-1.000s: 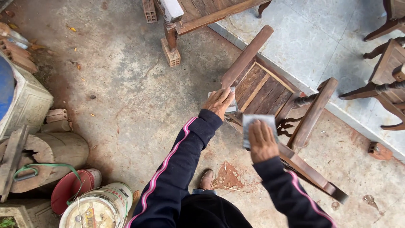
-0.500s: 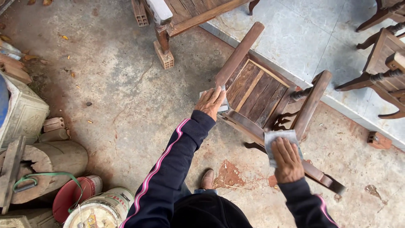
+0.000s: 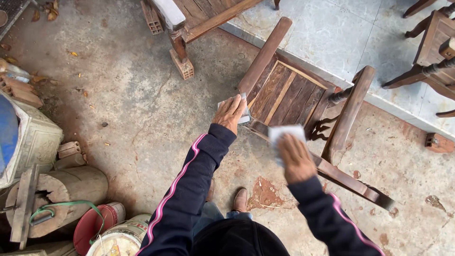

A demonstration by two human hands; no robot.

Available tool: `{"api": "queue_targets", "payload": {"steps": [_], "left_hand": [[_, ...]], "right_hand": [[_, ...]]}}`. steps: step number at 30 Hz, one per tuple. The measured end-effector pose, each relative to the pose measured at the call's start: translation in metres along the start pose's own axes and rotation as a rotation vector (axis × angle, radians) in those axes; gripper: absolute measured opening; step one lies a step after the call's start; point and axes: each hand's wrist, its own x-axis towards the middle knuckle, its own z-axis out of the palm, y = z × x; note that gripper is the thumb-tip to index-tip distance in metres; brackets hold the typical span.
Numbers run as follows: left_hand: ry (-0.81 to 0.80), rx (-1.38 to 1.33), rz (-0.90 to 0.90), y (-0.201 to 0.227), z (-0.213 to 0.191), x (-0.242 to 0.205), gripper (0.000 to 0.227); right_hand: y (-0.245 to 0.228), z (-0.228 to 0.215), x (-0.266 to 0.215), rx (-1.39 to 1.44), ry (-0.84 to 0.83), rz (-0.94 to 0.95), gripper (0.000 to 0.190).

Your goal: Sanding and cleaning wooden furniture pieces to prepare or restore them.

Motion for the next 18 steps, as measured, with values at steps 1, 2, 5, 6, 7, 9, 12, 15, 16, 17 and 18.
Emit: {"api": "queue_targets", "payload": {"steps": [1, 2, 5, 6, 7, 9, 12, 15, 16, 17, 18], "left_hand": [[0.013, -0.016, 0.005, 0.0, 0.002, 0.001, 0.072], [0.016, -0.017, 0.007, 0.001, 0.001, 0.004, 0.072], [0.014, -0.033, 0.003, 0.004, -0.003, 0.006, 0.073], [0.013, -0.034, 0.001, 0.003, -0.003, 0.004, 0.074], [0.013, -0.036, 0.003, 0.005, -0.003, 0.005, 0.075], [0.014, -0.031, 0.017, 0.004, -0.006, 0.006, 0.075], [-0.005, -0.019, 0.033, 0.012, -0.013, 0.003, 0.075], [-0.024, 0.0, 0.04, 0.007, -0.019, 0.005, 0.076], [-0.026, 0.002, 0.028, 0.006, -0.017, 0.004, 0.076], [-0.028, -0.001, 0.027, 0.006, -0.015, 0.003, 0.076], [-0.017, -0.002, 0.031, 0.005, -0.012, 0.001, 0.075]], "right_hand": [[0.015, -0.004, -0.024, 0.053, 0.049, 0.04, 0.054], [0.016, -0.008, -0.028, 0.05, 0.05, 0.039, 0.054], [0.014, 0.0, -0.032, -0.06, 0.016, 0.099, 0.058], [0.009, 0.017, -0.025, -0.09, 0.135, 0.06, 0.054], [0.007, 0.032, -0.02, -0.125, 0.256, 0.023, 0.05], [-0.021, 0.045, 0.032, -0.001, 0.165, 0.07, 0.054], [-0.04, 0.044, 0.062, 0.136, 0.007, 0.094, 0.06], [-0.038, 0.017, 0.049, 0.046, 0.01, 0.022, 0.062], [-0.033, 0.004, 0.038, -0.052, 0.064, -0.035, 0.063], [-0.021, -0.008, 0.01, -0.052, 0.06, -0.034, 0.063], [-0.01, -0.02, -0.018, -0.046, 0.092, 0.02, 0.061]]}}
